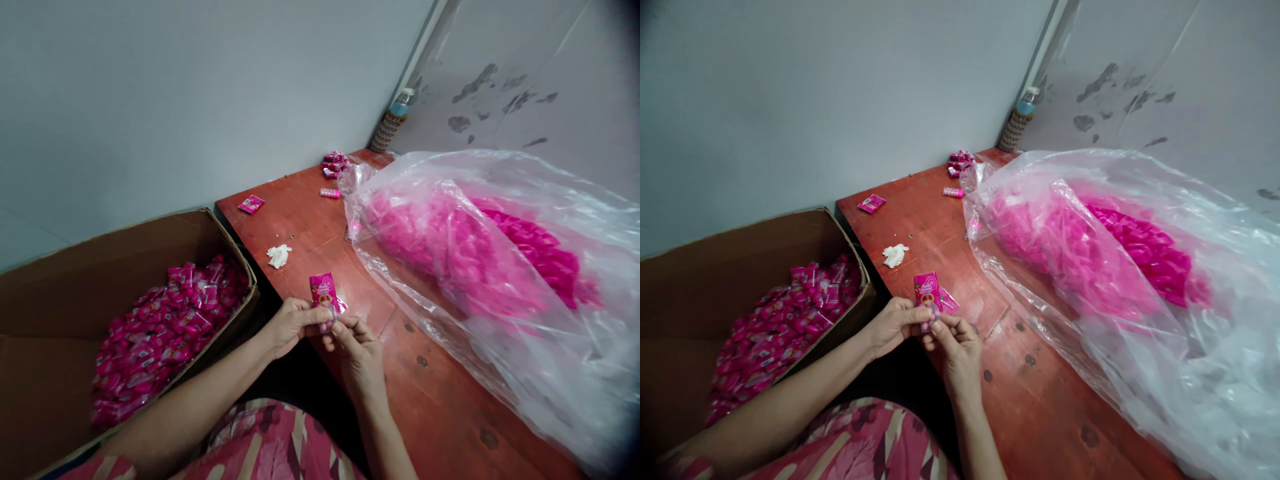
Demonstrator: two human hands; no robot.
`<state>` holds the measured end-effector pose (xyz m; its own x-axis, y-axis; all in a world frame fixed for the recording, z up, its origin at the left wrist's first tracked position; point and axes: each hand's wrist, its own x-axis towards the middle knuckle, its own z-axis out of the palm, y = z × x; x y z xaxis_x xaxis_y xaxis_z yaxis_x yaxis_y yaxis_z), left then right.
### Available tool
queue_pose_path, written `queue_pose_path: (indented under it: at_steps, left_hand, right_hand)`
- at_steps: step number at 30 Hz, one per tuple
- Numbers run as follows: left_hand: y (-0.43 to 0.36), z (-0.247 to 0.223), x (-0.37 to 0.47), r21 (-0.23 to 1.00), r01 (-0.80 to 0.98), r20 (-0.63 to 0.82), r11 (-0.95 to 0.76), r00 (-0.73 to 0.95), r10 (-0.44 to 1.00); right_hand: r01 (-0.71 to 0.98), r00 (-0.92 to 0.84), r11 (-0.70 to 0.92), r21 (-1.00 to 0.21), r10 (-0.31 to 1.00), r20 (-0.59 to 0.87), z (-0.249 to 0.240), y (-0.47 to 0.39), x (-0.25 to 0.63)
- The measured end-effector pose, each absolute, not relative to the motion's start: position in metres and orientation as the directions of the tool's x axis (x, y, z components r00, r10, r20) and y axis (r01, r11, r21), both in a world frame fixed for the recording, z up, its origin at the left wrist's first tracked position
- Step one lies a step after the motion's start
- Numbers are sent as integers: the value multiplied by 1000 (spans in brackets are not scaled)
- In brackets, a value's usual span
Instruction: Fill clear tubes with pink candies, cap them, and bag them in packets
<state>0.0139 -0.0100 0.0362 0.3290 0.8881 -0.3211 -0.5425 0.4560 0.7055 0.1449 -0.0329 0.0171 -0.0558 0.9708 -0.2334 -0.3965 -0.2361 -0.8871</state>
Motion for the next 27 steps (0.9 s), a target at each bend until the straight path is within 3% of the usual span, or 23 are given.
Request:
queue_pose_path:
  at_steps: [6, 9, 12, 14, 16, 18, 20, 23, 27]
  left_hand:
    - [-19, 36, 9, 704, -569, -323, 425, 276, 905]
    - [-25, 43, -5, 697, -675, -282, 242, 52, 958]
    - [-27, 44, -22, 715, -699, -207, 1, -210, 955]
    - [-25, 37, -28, 854, -519, -118, -30, -249, 961]
    - [-20, 25, -25, 993, -103, 38, -54, -156, 987]
    - [-14, 11, -16, 914, 357, 192, -191, 34, 981]
    - [-9, -1, -5, 700, 620, 292, -354, 205, 934]
    - [-6, -13, 6, 489, 750, 361, -446, 292, 886]
    - [-6, -18, 6, 463, 756, 429, -463, 266, 863]
  right_hand:
    - [-353, -31, -207, -913, 977, -209, 21, -25, 132]
    - [-318, -87, -205, -926, 979, -187, 27, -20, 131]
    - [-257, 10, -159, -953, 986, -167, 33, -15, 144]
    - [-196, 81, -149, -969, 982, -168, 35, -13, 156]
    - [-140, 106, -163, -977, 978, -178, 34, -13, 166]
    - [-106, 99, -200, -974, 973, -211, 33, -16, 171]
    - [-82, 79, -241, -967, 966, -248, 32, -20, 171]
    - [-65, 63, -256, -965, 964, -260, 26, -25, 170]
    - [-57, 56, -230, -971, 971, -233, 13, -23, 171]
